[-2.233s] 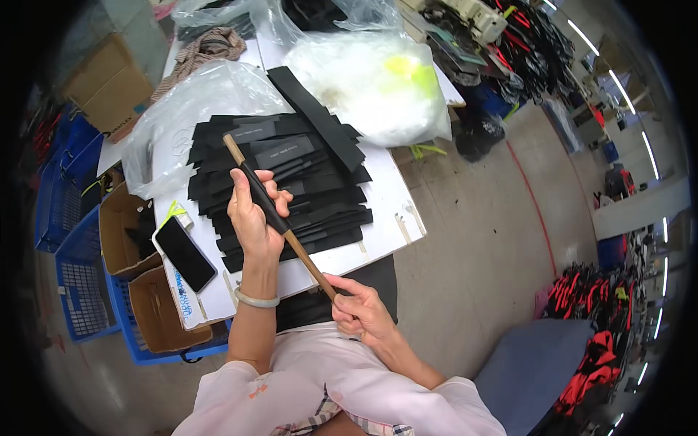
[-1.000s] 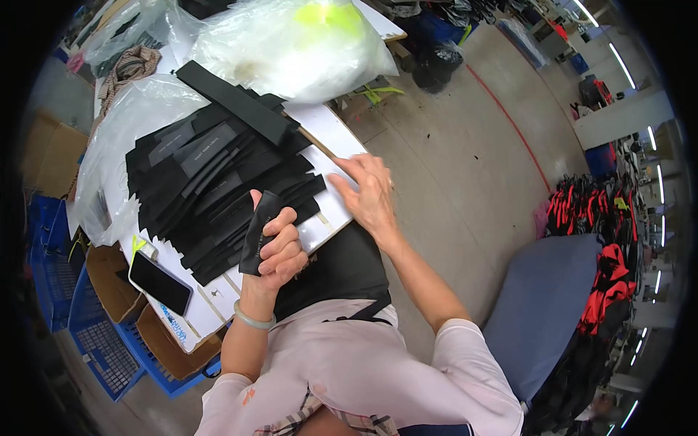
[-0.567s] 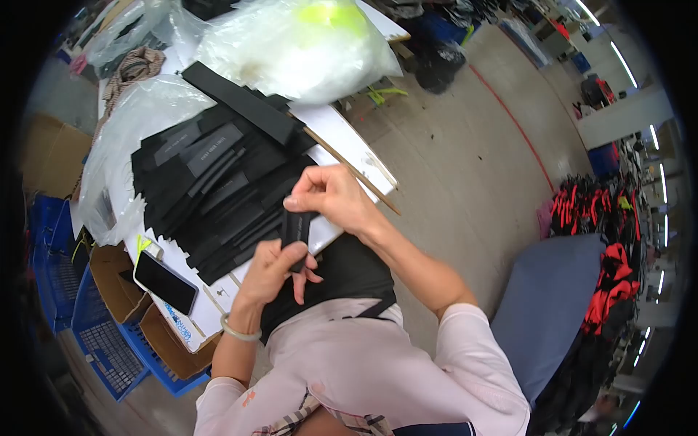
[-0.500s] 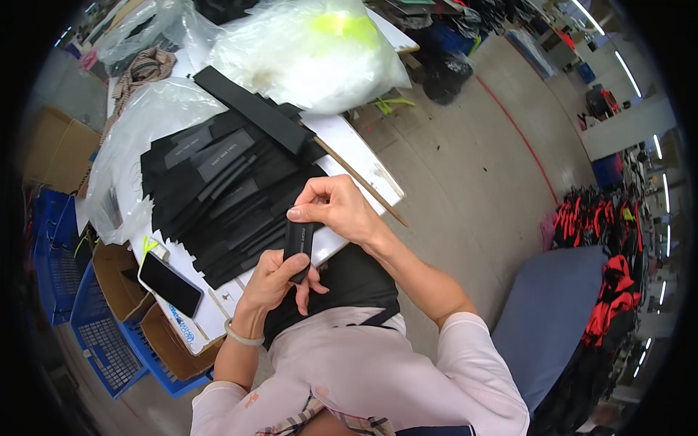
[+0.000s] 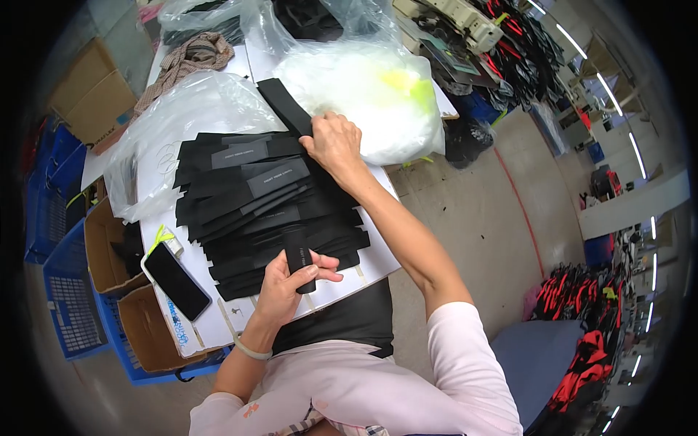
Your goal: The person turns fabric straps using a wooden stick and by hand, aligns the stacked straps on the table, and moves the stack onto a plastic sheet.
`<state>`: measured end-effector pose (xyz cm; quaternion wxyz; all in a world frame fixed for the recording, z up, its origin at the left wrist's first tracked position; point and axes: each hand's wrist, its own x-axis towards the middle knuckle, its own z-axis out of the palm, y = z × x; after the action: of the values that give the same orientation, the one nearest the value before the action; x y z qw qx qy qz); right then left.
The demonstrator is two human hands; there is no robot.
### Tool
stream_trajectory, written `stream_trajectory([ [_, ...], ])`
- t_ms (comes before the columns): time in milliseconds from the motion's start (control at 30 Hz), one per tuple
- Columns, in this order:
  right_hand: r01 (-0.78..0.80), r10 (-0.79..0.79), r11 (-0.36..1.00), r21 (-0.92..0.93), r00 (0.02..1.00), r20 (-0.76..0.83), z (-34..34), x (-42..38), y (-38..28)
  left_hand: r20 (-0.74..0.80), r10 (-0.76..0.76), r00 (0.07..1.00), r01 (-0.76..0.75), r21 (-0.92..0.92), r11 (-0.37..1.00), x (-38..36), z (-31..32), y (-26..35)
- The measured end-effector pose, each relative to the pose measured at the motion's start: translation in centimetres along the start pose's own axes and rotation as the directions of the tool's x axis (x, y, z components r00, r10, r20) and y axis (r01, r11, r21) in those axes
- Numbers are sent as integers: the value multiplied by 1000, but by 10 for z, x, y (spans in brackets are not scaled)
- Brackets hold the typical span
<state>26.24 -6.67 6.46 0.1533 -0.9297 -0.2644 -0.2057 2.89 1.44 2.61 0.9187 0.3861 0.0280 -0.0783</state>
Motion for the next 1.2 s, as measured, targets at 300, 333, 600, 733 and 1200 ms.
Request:
stream_trajectory([
  [300,-98,128,924,369,990,-57,-53,-2,2,-92,108,990,-119,-132,984,53,-1,31],
  [333,-79,97,917,391,995,-27,-74,-16,-3,-122,150,981,-167,-140,976,63,7,39],
  [600,47,-92,959,281,985,148,-155,-197,3,-236,299,925,-301,28,953,64,28,21],
  [733,-126,60,952,278,970,235,-159,-256,6,-378,147,914,-151,20,988,35,31,-2],
  [1200,-223,147,859,460,970,194,-104,-240,-34,-379,92,921,90,438,895,-7,38,-51],
])
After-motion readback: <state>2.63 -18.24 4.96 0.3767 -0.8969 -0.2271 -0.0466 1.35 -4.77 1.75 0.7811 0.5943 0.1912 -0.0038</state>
